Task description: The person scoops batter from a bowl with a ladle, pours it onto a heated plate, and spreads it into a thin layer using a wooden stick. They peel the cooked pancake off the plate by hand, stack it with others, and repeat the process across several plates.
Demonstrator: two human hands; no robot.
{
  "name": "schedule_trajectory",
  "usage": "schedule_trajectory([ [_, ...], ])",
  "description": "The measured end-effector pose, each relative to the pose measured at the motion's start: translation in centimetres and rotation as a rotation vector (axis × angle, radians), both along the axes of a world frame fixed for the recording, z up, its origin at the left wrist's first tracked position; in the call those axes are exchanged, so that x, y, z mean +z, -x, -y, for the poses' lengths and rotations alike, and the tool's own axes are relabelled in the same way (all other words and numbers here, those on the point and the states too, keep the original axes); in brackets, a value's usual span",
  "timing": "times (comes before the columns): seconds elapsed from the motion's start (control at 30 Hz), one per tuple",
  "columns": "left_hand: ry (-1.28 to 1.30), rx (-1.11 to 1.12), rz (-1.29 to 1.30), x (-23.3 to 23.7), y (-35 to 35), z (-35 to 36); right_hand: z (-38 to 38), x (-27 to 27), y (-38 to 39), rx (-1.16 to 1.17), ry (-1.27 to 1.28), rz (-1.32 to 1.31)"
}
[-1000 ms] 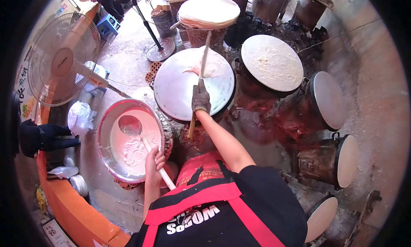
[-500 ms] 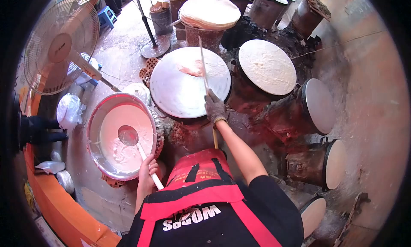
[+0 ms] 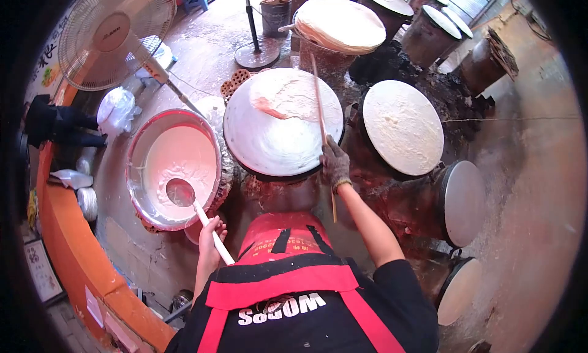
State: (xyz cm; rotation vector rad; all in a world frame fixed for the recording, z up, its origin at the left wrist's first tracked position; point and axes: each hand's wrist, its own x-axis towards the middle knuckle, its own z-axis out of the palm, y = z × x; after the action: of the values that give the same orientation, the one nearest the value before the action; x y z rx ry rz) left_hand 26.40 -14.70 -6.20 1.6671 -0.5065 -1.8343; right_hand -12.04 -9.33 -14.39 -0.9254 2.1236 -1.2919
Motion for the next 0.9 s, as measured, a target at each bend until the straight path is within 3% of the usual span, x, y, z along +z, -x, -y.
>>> schedule_trajectory([
  [0.07,-0.002,0.021,0.004,-0.2,1.1,-0.9,2.3,-0.1,1.2,0.285,0.034,-0.489],
  [0.1,0.011,0.036,-0.017,-0.5,1.5,-1.4,3.6,1.1,0.7,0.243,-0.027,-0.043],
  [0.13,0.01,0.056,-0.019,-0.4,2.1,-1.9,4.0,1.7,0.5,0.457,0.085,-0.44],
  [0.2,0.014,0.102,-0.027,-0.4,3.5,-2.6,4.6,3.7,0.1,0.189,-0.203,0.638],
  [0.3,0.004,0.109,-0.028,-0.4,4.5,-3.4,0.6,3.0,3.1,0.767,0.382,-0.568],
  [0.33,0.001,0.108,-0.02,-0.2,4.7,-3.5,-0.2,3.8,4.0,0.753,0.074,-0.011],
  [0.37,-0.01,0.101,-0.024,-0.1,4.8,-3.7,-0.9,4.7,4.9,0.518,-0.199,0.48],
  [0.43,0.008,0.095,0.012,0.9,5.5,-3.8,-0.9,4.3,7.7,0.516,-0.047,0.101],
  [0.47,0.016,0.09,0.032,1.3,5.7,-4.0,-0.2,2.2,9.0,0.624,0.268,-0.54],
  [0.5,0.021,0.089,0.037,1.4,5.8,-4.1,1.4,1.1,9.8,0.514,0.126,-0.637],
  [0.53,0.025,0.096,0.041,1.7,6.0,-4.3,3.1,0.7,10.0,0.467,0.214,-0.681],
  [0.6,0.031,0.111,0.051,2.3,6.6,-4.9,5.6,0.5,8.6,0.502,0.203,-0.11],
  [0.63,0.022,0.116,0.063,2.5,6.9,-5.3,6.6,3.5,7.2,0.439,-0.13,0.318],
  [0.67,0.005,0.118,0.074,2.0,6.8,-5.8,6.7,2.2,7.2,0.558,-0.218,0.396],
  [0.7,-0.004,0.126,0.088,2.3,7.2,-6.4,6.3,0.0,7.5,0.732,0.118,-0.05],
  [0.77,-0.038,0.141,0.114,2.3,7.6,-7.7,4.4,0.7,7.7,0.815,0.225,-0.129],
  [0.8,-0.05,0.156,0.116,2.0,7.5,-8.5,2.7,5.6,8.0,0.747,-0.017,0.242],
  [0.87,-0.085,0.188,0.122,1.9,7.5,-10.2,2.0,5.2,10.5,0.67,-0.357,0.81],
  [0.9,-0.102,0.208,0.115,2.4,7.7,-10.8,2.7,6.3,11.2,0.658,-0.385,0.744],
])
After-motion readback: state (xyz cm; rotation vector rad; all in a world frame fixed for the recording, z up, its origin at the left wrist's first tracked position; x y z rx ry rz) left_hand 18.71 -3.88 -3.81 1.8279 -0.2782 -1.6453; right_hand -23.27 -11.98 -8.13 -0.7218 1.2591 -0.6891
